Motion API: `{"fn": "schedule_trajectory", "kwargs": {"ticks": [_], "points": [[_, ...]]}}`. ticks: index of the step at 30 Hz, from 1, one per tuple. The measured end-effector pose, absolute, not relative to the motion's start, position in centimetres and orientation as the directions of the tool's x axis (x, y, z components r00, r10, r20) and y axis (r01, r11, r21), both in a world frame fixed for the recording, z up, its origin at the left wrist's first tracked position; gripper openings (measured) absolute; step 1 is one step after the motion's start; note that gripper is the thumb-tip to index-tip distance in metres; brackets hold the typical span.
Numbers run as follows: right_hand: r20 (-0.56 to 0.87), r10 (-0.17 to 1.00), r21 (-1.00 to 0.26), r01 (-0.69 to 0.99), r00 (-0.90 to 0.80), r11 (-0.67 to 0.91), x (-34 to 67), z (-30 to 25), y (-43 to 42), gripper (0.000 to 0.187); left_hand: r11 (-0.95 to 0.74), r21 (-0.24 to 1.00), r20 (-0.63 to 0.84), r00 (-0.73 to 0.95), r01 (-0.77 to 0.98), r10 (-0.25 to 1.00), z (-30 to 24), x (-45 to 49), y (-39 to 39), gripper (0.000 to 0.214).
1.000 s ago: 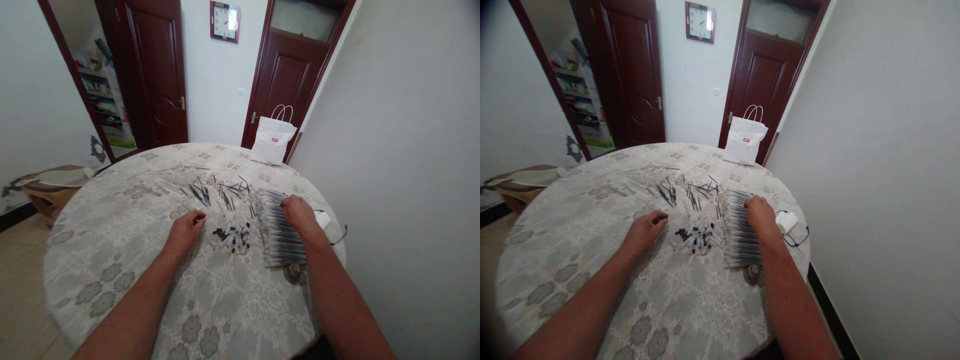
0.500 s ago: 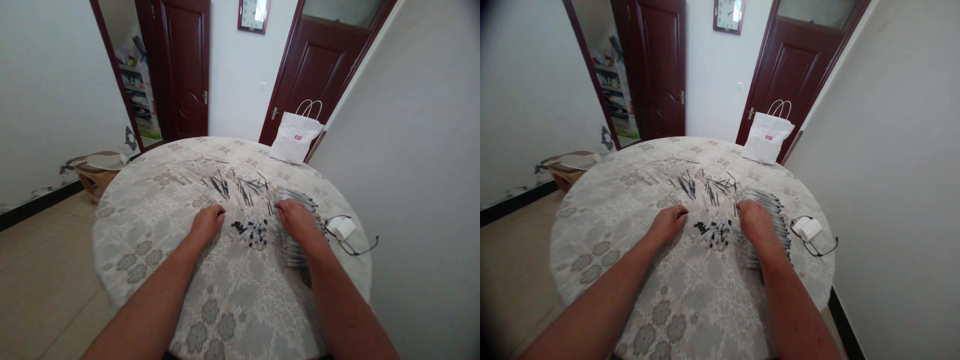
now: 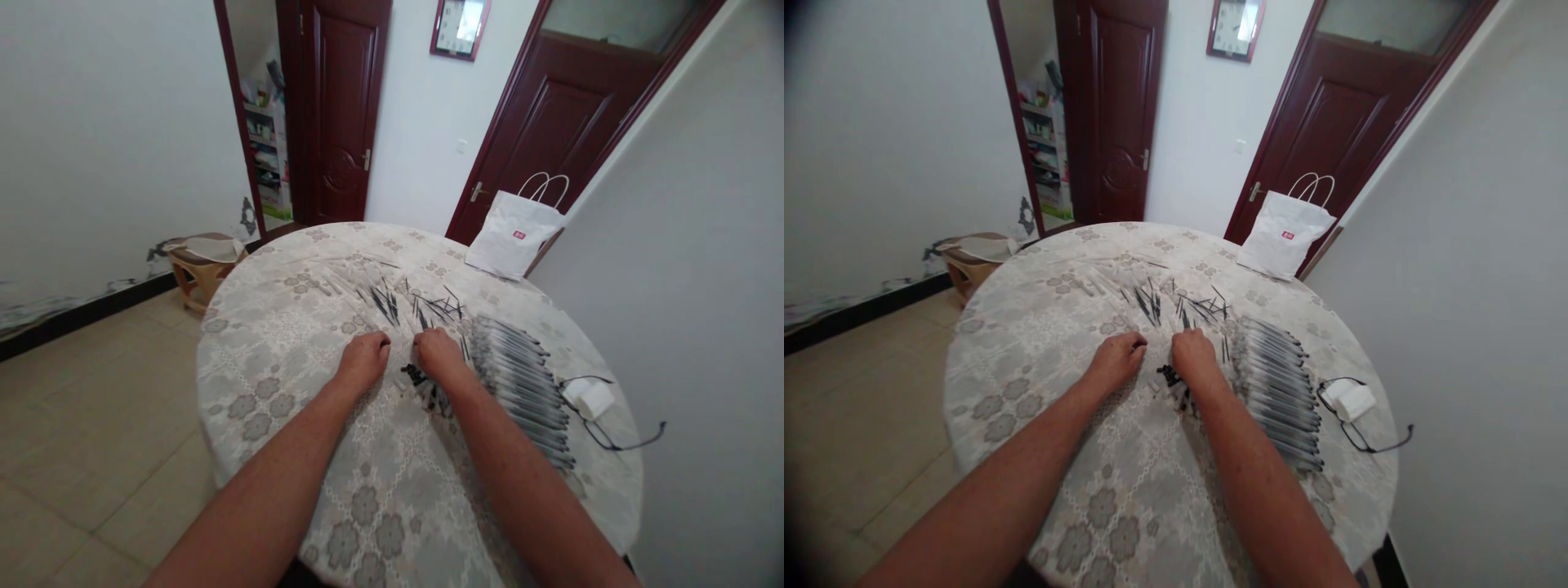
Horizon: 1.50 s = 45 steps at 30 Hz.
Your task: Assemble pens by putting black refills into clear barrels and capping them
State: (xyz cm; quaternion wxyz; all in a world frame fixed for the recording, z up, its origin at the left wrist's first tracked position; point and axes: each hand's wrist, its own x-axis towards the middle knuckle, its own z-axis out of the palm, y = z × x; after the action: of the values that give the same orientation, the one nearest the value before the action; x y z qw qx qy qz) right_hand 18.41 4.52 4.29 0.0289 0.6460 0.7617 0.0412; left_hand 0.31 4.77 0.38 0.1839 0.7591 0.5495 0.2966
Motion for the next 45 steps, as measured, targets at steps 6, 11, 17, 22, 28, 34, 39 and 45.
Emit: {"fn": "schedule_trajectory", "kwargs": {"ticks": [6, 11, 17, 22, 28, 34, 39, 45], "points": [[0.051, 0.994, 0.078, 0.992, -0.099, 0.095, 18.8, 3.5, 4.1, 0.028, -0.309, 0.734, 0.261, 0.170, 0.604, 0.950, 0.0, 0.7, 5.0, 0.021], [0.196, 0.980, -0.174, 0.983, -0.025, 0.060, 18.3, 3.3, 2.7, 0.025, -0.138, 0.949, 0.094, 0.162, 0.285, 0.982, 0.1, 1.3, 5.2, 0.027], [0.218, 0.935, -0.387, 0.855, -0.278, 0.345, 16.9, 4.1, 2.0, 0.016, 0.082, 0.990, -0.057, 0.198, -0.119, 0.978, 0.3, 1.4, 5.2, 0.028], [0.184, 0.982, -0.215, 0.977, 0.051, -0.010, 18.9, 4.9, 5.1, 0.029, 0.147, 0.965, -0.136, 0.068, -0.219, 0.988, -0.2, 1.3, 5.9, 0.027], [0.041, 0.955, -0.071, 0.954, 0.295, -0.292, 21.5, 4.8, 9.0, 0.048, 0.155, 0.972, -0.146, 0.063, -0.176, 0.987, -0.1, 1.5, 5.9, 0.022], [-0.045, 0.957, -0.035, 0.957, 0.287, -0.289, 20.6, 3.6, 10.6, 0.046, 0.154, 0.973, -0.146, 0.057, -0.172, 0.988, 0.0, 1.5, 5.8, 0.023], [-0.064, 0.969, -0.018, 0.971, 0.239, -0.240, 19.7, 2.9, 11.4, 0.040, 0.153, 0.972, -0.145, 0.055, -0.181, 0.988, 0.0, 1.5, 5.8, 0.023], [-0.059, 0.988, 0.009, 0.990, 0.141, -0.140, 19.1, 2.2, 10.7, 0.037, 0.178, 0.970, -0.170, 0.063, -0.166, 0.983, 0.6, 1.4, 5.4, 0.022]]}}
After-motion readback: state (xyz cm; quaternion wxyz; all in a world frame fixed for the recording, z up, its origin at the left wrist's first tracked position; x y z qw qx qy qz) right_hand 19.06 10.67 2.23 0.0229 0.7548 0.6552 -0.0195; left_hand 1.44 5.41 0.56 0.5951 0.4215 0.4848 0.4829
